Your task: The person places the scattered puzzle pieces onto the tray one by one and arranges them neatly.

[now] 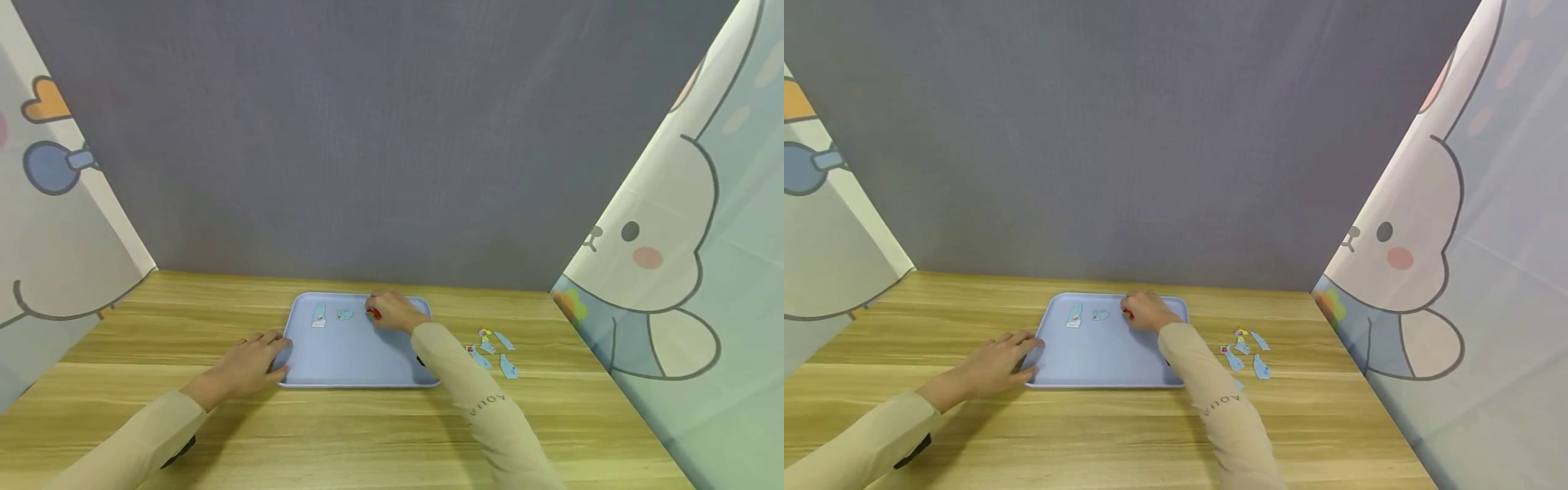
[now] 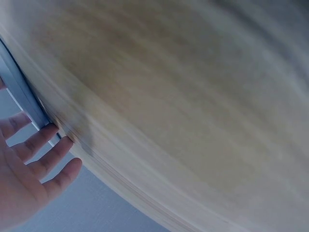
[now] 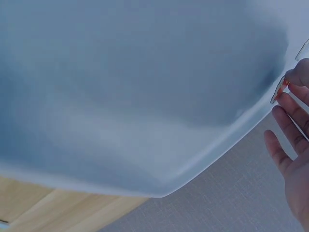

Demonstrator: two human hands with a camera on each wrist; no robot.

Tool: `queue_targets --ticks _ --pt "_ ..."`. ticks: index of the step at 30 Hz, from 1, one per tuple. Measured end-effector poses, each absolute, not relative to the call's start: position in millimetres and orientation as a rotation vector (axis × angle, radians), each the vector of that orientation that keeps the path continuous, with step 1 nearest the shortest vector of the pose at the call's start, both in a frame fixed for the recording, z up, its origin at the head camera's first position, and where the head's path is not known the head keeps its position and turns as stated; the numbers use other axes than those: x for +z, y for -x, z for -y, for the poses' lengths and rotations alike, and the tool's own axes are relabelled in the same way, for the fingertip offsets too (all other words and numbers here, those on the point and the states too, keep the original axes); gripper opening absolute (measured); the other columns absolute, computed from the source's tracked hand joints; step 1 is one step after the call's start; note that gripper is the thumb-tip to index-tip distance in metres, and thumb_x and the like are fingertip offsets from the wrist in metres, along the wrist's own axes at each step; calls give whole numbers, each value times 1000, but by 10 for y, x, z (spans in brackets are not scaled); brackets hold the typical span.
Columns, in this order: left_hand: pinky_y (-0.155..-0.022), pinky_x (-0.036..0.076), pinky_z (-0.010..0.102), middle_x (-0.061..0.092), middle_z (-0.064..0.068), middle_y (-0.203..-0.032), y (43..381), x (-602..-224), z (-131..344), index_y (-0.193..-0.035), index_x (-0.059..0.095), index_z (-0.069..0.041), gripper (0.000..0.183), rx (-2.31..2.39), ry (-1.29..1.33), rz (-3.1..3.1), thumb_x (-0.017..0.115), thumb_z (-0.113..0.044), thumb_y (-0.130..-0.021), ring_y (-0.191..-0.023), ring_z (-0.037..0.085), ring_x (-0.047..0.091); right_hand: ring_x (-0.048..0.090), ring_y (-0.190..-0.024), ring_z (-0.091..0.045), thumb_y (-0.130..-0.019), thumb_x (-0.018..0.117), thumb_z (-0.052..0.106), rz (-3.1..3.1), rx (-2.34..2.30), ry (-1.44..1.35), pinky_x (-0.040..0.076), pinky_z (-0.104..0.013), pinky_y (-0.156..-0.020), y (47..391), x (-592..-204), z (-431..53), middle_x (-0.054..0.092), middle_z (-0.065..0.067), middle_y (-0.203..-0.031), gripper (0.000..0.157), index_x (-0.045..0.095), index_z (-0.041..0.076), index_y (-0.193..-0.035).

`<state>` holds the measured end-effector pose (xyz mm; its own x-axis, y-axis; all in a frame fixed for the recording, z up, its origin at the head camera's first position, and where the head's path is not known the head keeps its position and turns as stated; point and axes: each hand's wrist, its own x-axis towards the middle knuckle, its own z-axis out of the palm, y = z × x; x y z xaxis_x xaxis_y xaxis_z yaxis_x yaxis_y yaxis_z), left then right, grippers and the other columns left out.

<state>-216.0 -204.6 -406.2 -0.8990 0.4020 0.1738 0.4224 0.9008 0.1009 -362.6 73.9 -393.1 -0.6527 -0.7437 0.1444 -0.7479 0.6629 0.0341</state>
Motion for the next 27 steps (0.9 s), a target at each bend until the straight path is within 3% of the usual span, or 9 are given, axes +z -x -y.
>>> queue_targets --ticks 12,17,27 --pt "-80 44 61 52 19 -124 2165 -4054 2054 -121 55 -4 49 -208 649 2920 62 -35 -83 -110 41 52 54 -88 -16 -76 67 14 2762 26 -1222 45 -36 -88 3649 -3966 -641 61 -1 -98 20 67 14 -95" --pt "-79 45 60 52 20 -124 2171 -4060 2060 -121 55 -4 49 -200 648 2916 62 -35 -83 -109 41 52 54 -89 -17 -73 66 11 2763 55 -1233 46 -38 -85 3654 -3957 -627 61 -2 -97 18 66 13 -91" --pt "-78 46 59 53 20 -121 2172 -4082 2056 -118 56 -3 48 -191 657 2887 63 -34 -82 -106 41 54 52 -95 -15 -79 64 14 2840 -4 -1165 44 -39 -92 3609 -3953 -591 60 0 -102 20 66 14 -100"
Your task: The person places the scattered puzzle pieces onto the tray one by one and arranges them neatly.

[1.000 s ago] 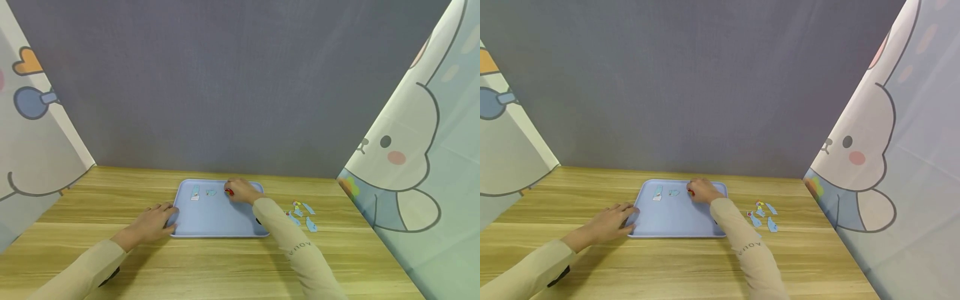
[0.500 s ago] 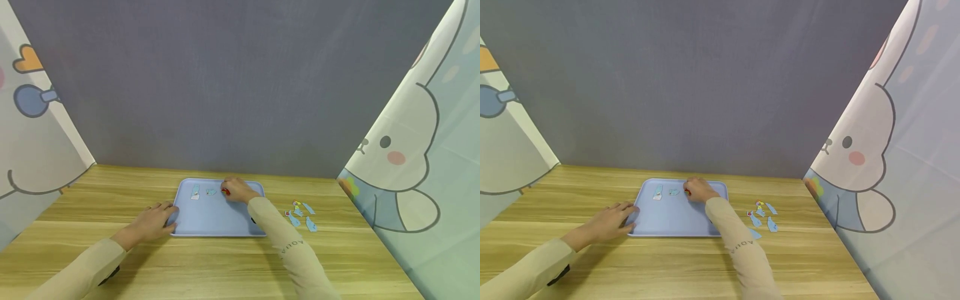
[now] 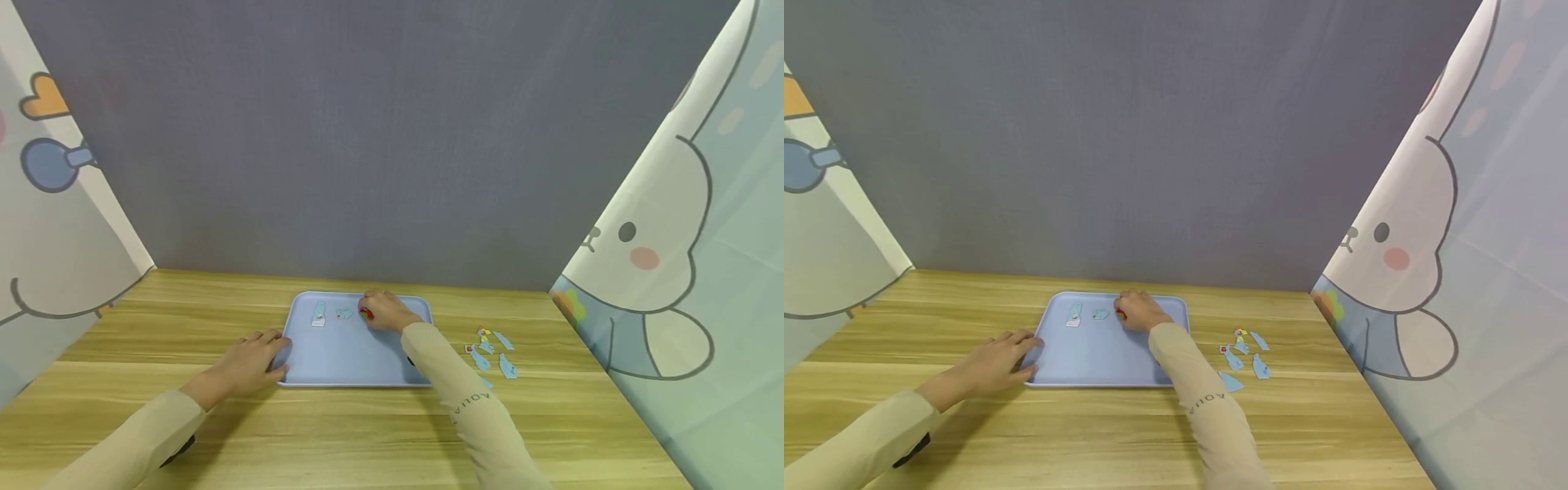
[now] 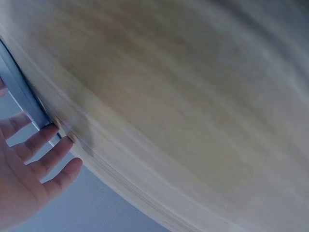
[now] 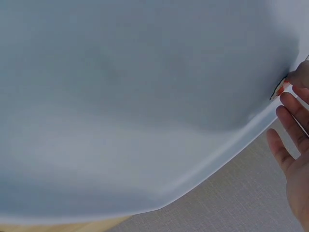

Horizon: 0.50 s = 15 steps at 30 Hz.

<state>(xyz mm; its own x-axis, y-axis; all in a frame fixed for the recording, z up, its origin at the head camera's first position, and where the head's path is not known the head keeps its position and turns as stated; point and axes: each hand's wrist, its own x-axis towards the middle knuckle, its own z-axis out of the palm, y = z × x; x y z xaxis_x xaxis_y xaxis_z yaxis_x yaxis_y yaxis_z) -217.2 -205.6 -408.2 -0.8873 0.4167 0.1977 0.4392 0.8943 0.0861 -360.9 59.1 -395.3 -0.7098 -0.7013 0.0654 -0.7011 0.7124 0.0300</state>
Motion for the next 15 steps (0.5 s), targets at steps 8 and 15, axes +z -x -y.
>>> queue_targets --ticks 8,15 --pt "-78 46 59 53 20 -122 2174 -4090 2058 -119 56 -4 48 -176 652 2885 63 -34 -82 -106 41 54 52 -101 -15 -81 64 16 2844 -6 -1157 43 -40 -94 3568 -3935 -602 60 0 -106 21 66 14 -102" --pt "-77 47 58 54 18 -121 2171 -4093 2064 -119 56 -5 48 -165 646 2887 64 -34 -82 -106 40 54 52 -104 -15 -82 64 19 2842 -18 -1152 43 -40 -95 3557 -3929 -622 60 0 -108 23 65 14 -104"
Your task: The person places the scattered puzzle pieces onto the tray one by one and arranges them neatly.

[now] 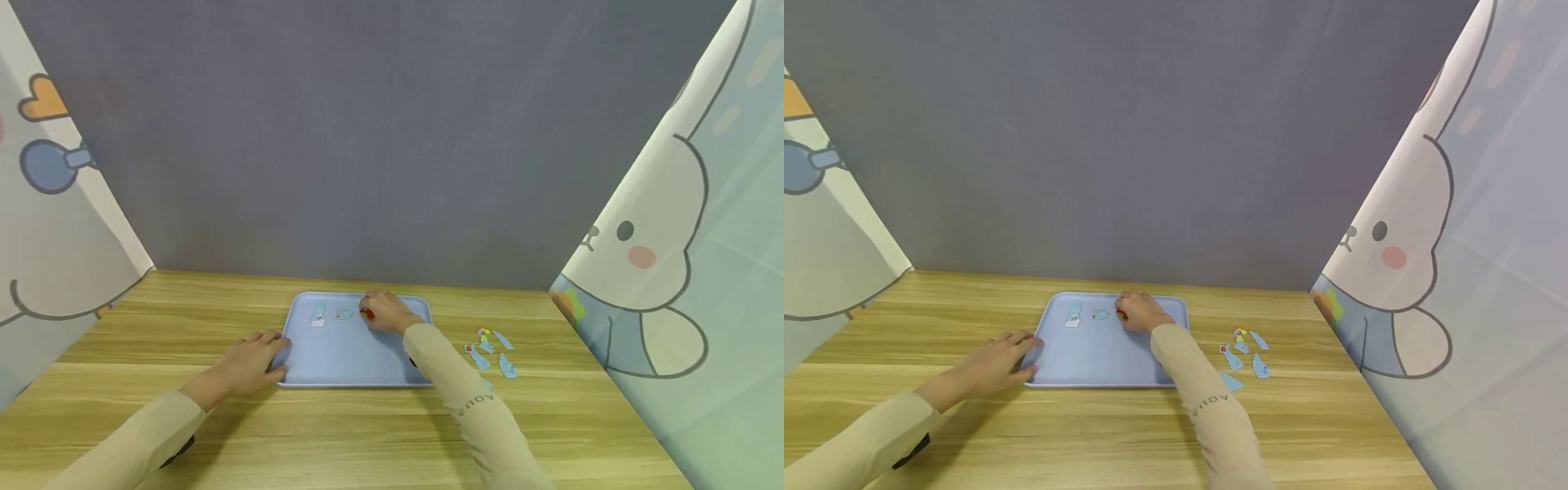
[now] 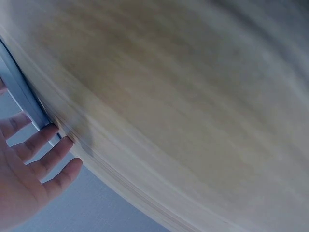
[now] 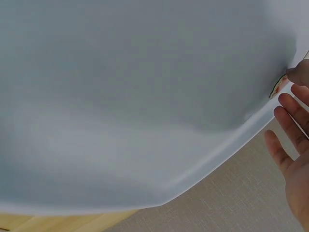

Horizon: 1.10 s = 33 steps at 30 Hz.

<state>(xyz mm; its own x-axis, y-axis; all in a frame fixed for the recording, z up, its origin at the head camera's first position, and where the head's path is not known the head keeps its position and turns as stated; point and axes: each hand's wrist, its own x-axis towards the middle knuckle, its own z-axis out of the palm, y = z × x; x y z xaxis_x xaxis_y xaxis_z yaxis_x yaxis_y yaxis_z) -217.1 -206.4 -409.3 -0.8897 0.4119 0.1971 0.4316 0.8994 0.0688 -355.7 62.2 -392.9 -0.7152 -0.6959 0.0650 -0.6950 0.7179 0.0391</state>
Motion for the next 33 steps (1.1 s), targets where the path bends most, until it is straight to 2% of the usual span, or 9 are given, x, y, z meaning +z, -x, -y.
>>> queue_targets --ticks 8,22,29,33 --pt "-76 47 57 54 18 -121 2163 -4076 2057 -118 57 -5 47 -167 651 2887 64 -35 -82 -106 39 54 53 -102 -14 -84 62 22 2818 -28 -1176 44 -39 -92 3528 -3906 -673 60 1 -108 25 65 14 -108" --pt "-77 47 58 53 19 -122 2175 -4084 2071 -118 57 -5 47 -169 653 2884 64 -34 -82 -107 41 54 55 -103 -16 -84 62 21 2755 -72 -1237 47 -40 -90 3480 -3883 -852 62 1 -106 20 66 14 -102" --pt "-76 48 57 54 18 -121 2167 -4074 2064 -117 58 -5 46 -167 654 2881 64 -34 -82 -106 40 54 51 -115 -24 -83 63 21 2787 -79 -1247 40 -51 -98 3418 -3889 -947 60 -1 -112 25 64 15 -107" --pt "-76 47 58 54 18 -121 2161 -4071 2058 -117 58 -6 46 -173 654 2883 64 -35 -82 -106 40 54 51 -117 -27 -83 63 22 2775 -69 -1257 39 -54 -98 3394 -3886 -1006 60 -1 -112 27 64 14 -109"
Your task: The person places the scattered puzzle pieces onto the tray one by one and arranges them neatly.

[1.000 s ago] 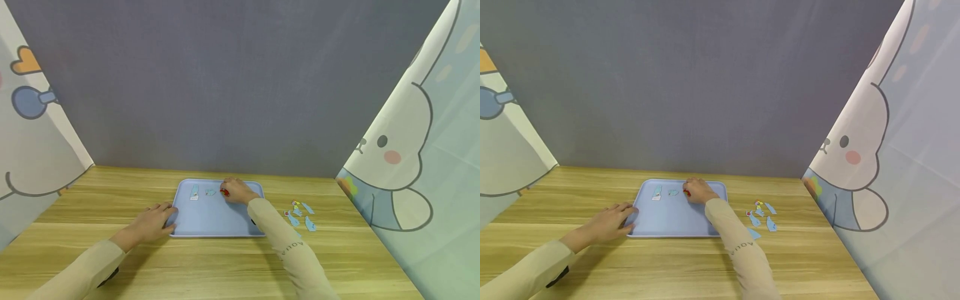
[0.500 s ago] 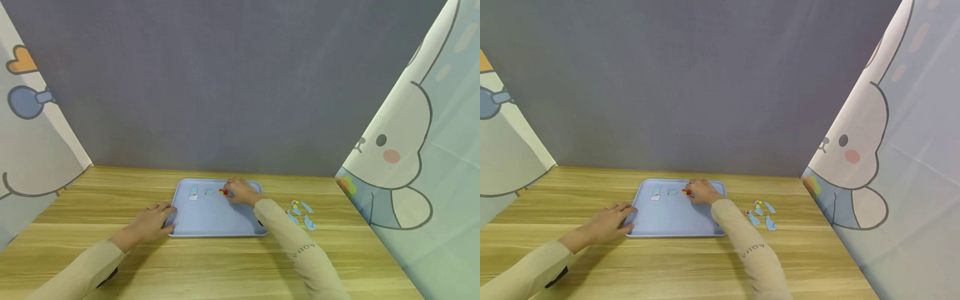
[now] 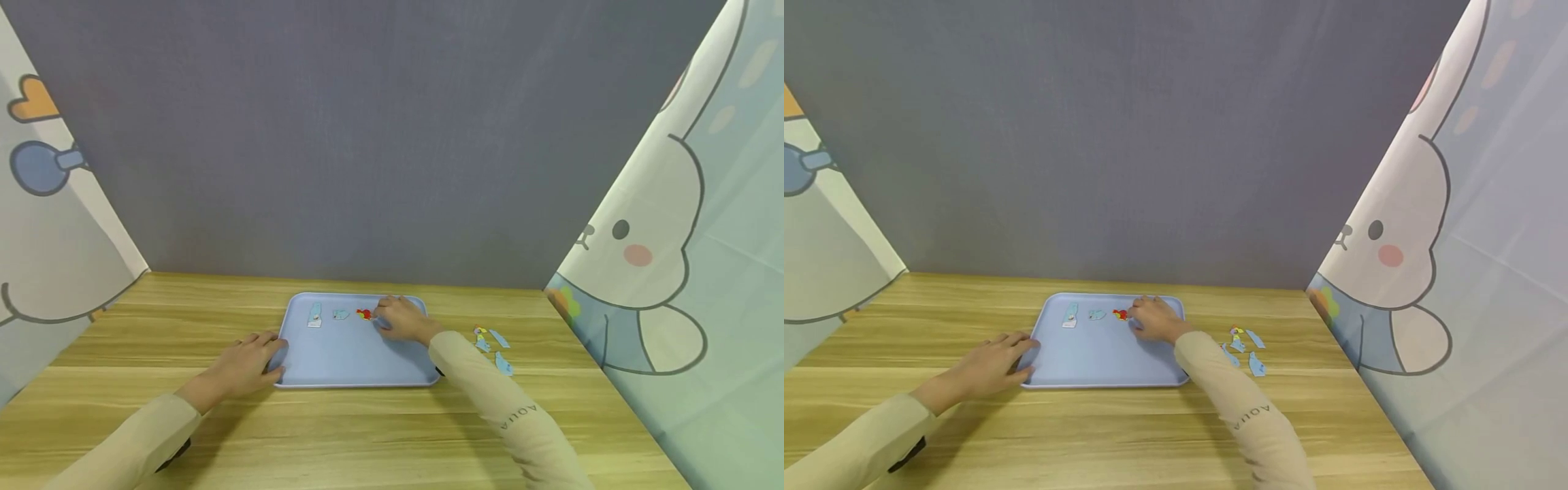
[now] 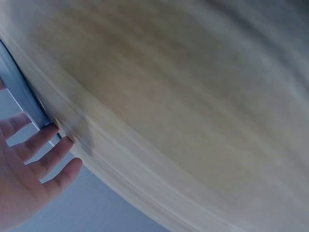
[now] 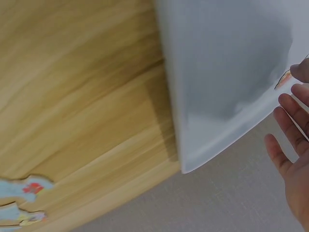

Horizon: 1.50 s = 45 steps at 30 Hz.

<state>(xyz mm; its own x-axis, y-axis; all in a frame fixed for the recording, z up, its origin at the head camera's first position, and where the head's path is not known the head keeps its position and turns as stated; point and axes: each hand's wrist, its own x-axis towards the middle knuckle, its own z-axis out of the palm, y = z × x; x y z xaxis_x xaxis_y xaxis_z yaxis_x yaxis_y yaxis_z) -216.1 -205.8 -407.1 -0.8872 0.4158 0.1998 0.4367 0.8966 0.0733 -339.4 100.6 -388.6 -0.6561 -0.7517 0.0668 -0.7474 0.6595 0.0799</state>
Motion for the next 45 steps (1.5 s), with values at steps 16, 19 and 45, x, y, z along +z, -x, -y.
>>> queue_targets --ticks 16,19,45 --pt "-76 47 58 53 18 -123 2164 -4087 2071 -118 57 -6 46 -172 649 2891 63 -35 -82 -107 40 54 56 -105 -22 -81 66 22 2711 -47 -1275 46 -44 -88 3295 -3862 -1373 63 -2 -106 27 65 11 -105" --pt "-76 47 58 53 19 -123 2162 -4084 2070 -118 57 -6 46 -176 646 2890 63 -34 -82 -107 41 54 56 -102 -20 -81 66 22 2696 -39 -1283 46 -42 -87 3281 -3872 -1438 63 -2 -105 27 65 11 -105" --pt "-78 46 59 53 19 -123 2186 -4143 2088 -119 56 -5 47 -162 643 2874 62 -35 -83 -109 41 53 55 -103 -22 -82 67 22 2703 49 -1213 46 -43 -87 3032 -3887 -1944 62 -3 -107 27 65 10 -106"
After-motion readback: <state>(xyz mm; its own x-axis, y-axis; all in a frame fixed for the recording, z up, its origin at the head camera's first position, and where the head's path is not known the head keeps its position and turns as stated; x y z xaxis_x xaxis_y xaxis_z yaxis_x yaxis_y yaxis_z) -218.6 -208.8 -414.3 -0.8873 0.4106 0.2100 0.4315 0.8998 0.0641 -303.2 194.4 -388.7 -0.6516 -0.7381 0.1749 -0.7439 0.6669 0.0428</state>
